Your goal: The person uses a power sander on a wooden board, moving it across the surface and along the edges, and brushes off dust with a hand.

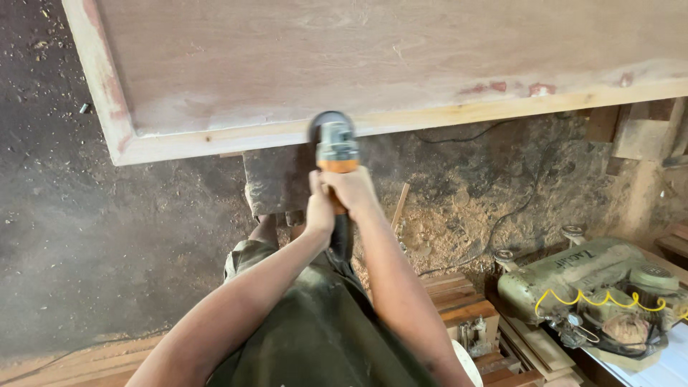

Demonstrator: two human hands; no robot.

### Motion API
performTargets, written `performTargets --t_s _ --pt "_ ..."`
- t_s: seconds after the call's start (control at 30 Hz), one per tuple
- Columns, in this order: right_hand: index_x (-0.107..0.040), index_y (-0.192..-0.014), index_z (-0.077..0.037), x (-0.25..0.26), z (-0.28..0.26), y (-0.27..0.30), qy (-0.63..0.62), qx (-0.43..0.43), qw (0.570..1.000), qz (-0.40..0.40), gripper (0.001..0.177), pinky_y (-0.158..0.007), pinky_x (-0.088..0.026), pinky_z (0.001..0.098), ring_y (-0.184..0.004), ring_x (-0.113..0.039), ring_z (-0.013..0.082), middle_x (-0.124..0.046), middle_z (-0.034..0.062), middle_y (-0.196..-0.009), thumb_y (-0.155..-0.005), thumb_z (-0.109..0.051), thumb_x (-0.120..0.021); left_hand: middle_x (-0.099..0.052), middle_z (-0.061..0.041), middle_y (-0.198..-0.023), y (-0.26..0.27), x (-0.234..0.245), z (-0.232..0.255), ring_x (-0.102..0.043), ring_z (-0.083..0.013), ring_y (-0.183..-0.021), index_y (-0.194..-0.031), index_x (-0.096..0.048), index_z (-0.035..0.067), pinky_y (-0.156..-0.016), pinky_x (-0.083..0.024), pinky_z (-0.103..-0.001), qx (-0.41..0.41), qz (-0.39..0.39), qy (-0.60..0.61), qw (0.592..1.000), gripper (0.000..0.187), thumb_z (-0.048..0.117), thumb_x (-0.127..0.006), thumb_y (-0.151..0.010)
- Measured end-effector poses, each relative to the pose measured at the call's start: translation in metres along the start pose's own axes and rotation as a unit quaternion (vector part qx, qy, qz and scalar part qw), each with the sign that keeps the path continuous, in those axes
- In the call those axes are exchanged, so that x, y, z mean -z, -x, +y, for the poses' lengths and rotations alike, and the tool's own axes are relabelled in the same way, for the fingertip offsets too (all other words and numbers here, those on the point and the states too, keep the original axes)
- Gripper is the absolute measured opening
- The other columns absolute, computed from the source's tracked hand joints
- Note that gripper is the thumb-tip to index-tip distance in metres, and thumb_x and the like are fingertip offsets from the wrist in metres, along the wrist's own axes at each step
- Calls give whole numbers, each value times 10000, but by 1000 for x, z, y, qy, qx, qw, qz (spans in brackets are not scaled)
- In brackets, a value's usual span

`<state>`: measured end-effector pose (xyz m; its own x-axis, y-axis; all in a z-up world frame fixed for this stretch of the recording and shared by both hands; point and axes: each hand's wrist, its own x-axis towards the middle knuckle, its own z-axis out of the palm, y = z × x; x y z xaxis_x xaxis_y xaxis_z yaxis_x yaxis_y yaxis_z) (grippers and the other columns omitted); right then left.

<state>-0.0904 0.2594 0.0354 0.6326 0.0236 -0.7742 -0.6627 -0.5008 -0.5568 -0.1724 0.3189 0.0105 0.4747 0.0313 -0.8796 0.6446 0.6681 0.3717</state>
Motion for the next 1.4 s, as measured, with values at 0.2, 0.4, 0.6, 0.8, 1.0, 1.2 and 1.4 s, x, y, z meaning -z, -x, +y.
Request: performTargets --t_s 0.2,0.4,0.6,0.8,1.0,1.2,1.4 --pt "-775 -935 -24 -29 -24 15 33 25 995 -89 258 -632 -543 325 -708 -699 159 -748 72 -821 -705 -138 -792 -635 -50 -1328 7 19 -1 -569 -174 -1224 -1442 -548 116 -1063 -396 -352 33 99 111 988 928 796 -198 -917" --pt "-775 -928 -16 4 -17 10 8 6 999 -50 237 -643 -547 321 -714 -706 157 -751 67 -823 -722 -132 -785 -689 -64 -1258 -1 -7 -8 -623 -194 -1158 -1386 -602 102 -1024 -435 -358 34 66 41 996 925 787 -187 -923" --pt "-747 -1019 -19 39 7 -8 -65 -33 997 12 274 -675 -559 334 -734 -695 173 -736 63 -861 -760 -108 -762 -738 -141 -1053 -10 -33 -10 -701 -243 -977 -1215 -682 -15 -884 -539 -398 24 -22 -41 999 967 763 -172 -953" --pt "-733 -1051 -20 78 33 -28 -199 19 979 31 272 -697 -548 327 -788 -699 170 -730 52 -903 -789 -90 -739 -735 -158 -1014 -25 -59 -13 -689 -230 -936 -1143 -701 -57 -869 -524 -387 -10 -69 -122 990 969 779 -251 -949" --pt "-741 -1041 12 33 10 -31 -150 27 988 5 262 -662 -544 320 -749 -692 176 -726 64 -892 -798 -86 -743 -751 -160 -1035 -24 -24 8 -691 -231 -935 -1177 -717 -28 -868 -518 -384 -29 -27 -86 996 965 773 -230 -945" --pt "-683 -968 -77 -67 -40 10 26 -52 996 -65 247 -577 -564 326 -605 -629 162 -687 68 -753 -731 -125 -732 -745 -99 -1026 -4 60 27 -692 -168 -913 -1246 -708 71 -858 -531 -319 -46 43 -20 998 939 767 -147 -962" --pt "-778 -990 -91 -135 -70 40 149 29 977 -147 302 -631 -568 300 -697 -699 146 -754 55 -833 -717 -220 -780 -668 -65 -1126 19 120 37 -653 -221 -1031 -1444 -516 99 -935 -529 -396 5 77 236 969 916 805 -274 -914"
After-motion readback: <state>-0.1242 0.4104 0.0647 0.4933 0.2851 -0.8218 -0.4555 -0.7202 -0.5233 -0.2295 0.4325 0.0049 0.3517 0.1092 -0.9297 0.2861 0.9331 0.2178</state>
